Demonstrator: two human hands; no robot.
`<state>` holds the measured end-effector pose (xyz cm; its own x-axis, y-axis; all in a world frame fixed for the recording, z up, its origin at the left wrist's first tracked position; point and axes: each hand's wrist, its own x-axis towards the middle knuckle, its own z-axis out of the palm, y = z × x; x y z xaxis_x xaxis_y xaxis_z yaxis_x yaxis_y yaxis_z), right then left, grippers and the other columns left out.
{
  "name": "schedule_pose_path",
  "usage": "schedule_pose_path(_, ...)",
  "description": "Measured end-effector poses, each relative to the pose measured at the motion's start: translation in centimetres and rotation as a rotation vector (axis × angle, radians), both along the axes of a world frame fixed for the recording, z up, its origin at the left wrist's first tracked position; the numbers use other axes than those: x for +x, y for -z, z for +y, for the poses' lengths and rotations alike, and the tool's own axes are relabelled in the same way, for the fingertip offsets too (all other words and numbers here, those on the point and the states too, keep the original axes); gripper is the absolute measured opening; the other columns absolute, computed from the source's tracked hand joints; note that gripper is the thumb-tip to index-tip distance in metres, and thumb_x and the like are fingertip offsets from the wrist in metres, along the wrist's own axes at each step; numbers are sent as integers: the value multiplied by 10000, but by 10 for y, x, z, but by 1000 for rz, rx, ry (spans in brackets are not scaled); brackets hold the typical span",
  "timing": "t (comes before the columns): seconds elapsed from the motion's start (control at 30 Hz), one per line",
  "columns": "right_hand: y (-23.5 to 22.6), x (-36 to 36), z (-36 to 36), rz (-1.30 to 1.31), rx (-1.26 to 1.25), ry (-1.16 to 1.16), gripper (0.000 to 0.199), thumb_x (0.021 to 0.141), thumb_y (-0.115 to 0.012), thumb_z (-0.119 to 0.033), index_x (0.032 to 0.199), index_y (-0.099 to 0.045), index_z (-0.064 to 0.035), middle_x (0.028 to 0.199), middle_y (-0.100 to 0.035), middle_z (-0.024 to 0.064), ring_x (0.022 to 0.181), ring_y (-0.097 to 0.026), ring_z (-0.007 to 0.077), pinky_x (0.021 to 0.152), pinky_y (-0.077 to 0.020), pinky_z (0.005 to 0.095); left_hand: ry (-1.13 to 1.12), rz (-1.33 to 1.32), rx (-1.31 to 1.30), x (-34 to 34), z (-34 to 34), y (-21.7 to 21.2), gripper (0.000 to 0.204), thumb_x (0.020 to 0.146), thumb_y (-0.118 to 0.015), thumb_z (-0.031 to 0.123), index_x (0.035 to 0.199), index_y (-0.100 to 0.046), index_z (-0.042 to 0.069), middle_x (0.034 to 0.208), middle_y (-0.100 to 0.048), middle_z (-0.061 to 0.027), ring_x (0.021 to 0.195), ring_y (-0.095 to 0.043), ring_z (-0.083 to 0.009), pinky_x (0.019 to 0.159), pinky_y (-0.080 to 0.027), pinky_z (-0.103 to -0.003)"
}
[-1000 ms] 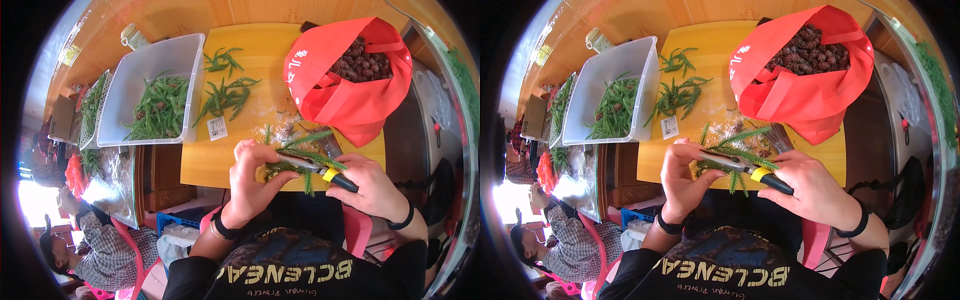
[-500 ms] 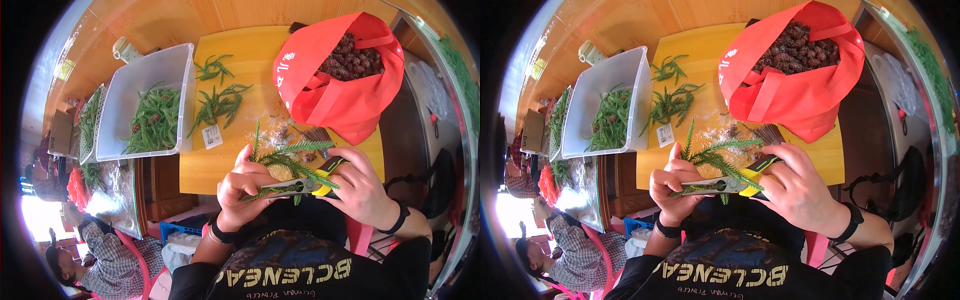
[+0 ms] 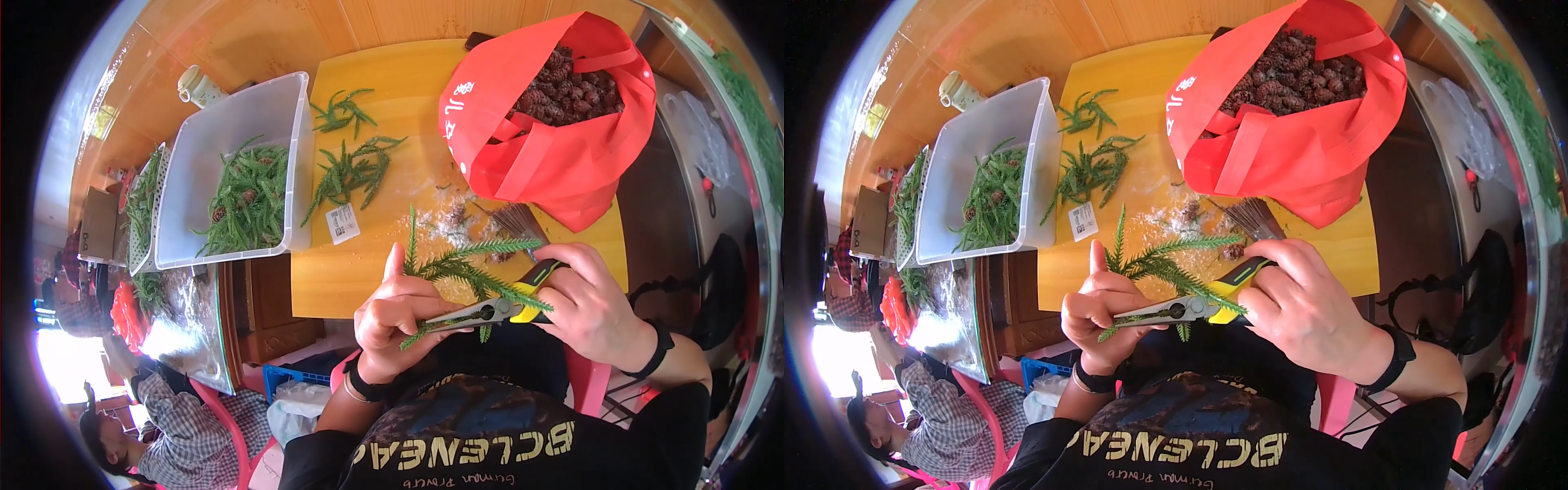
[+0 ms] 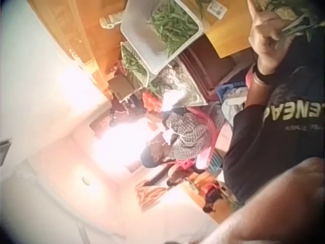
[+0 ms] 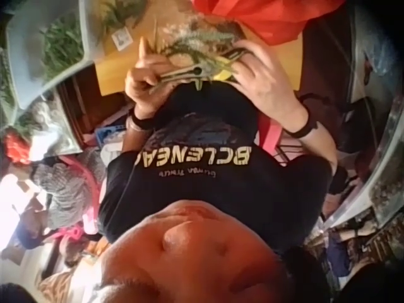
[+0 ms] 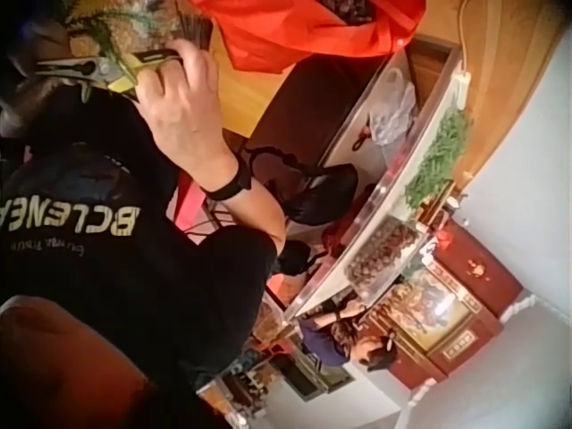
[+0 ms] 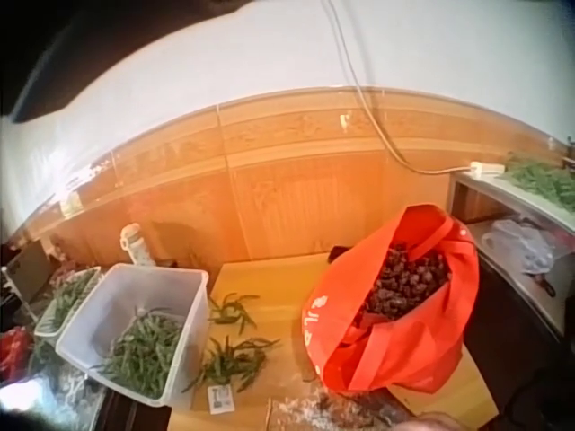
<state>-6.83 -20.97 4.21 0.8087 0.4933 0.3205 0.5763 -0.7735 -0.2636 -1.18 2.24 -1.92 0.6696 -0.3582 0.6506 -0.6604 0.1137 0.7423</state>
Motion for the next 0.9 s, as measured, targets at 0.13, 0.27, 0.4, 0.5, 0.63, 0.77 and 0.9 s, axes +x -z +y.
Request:
schedule_pose_path(0.13,3,1,-3,-22,-24,-18,237,567,-671,-109,745,-538,-29,759,-522,78,925,-513,271,780,-432,392,-11,28,-15,-2,-2,2,443,687,-746,1,759,-324,115,769,-684,-84,757,-618,-191,1081,-155,-496)
schedule_pose_path(0.27,5,6,-3,-22,20,-58,338,505,-756,-151,732,-561,5,727,-521,103,873,-541,292,718,-452,388,-37,75,-65,-3,-5,9,467,686,-762,25,769,-312,119,738,-670,-69,752,-612,-179,1079,-163,-495)
schedule_pose_path(0.4,21,15,-5,-7,75,-70,311,538,-757,-147,737,-571,2,703,-537,116,848,-559,296,691,-468,384,-94,172,-107,-2,-8,16,493,671,-777,25,769,-303,118,715,-651,-57,732,-595,-156,1078,-173,-495)
schedule_pose_path(0.5,32,21,-1,42,93,-66,281,558,-747,-128,745,-579,-1,702,-549,131,843,-569,304,687,-476,384,-136,297,-151,-1,-7,22,519,647,-801,68,772,-300,115,666,-600,-31,708,-572,-135,1091,-155,-492)
schedule_pose_path(0.63,47,27,2,51,113,-44,262,570,-736,-105,760,-588,-3,709,-556,133,841,-574,302,690,-480,380,-178,376,-130,3,-4,27,506,654,-783,6,765,-301,114,643,-578,-23,705,-573,-140,1092,-147,-493)
schedule_pose_path(0.77,40,29,8,83,144,-75,273,581,-734,-103,796,-602,2,731,-567,127,847,-578,297,694,-484,375,-166,300,-110,1,4,21,495,650,-787,6,770,-318,108,646,-584,-18,698,-577,-128,1083,-159,-522)
schedule_pose_path(0.9,31,29,12,159,259,-106,326,580,-741,-135,845,-614,7,783,-580,120,883,-573,295,737,-481,376,-159,168,-11,1,9,9,481,644,-792,12,773,-337,105,660,-604,-33,707,-596,-149,1074,-182,-526)
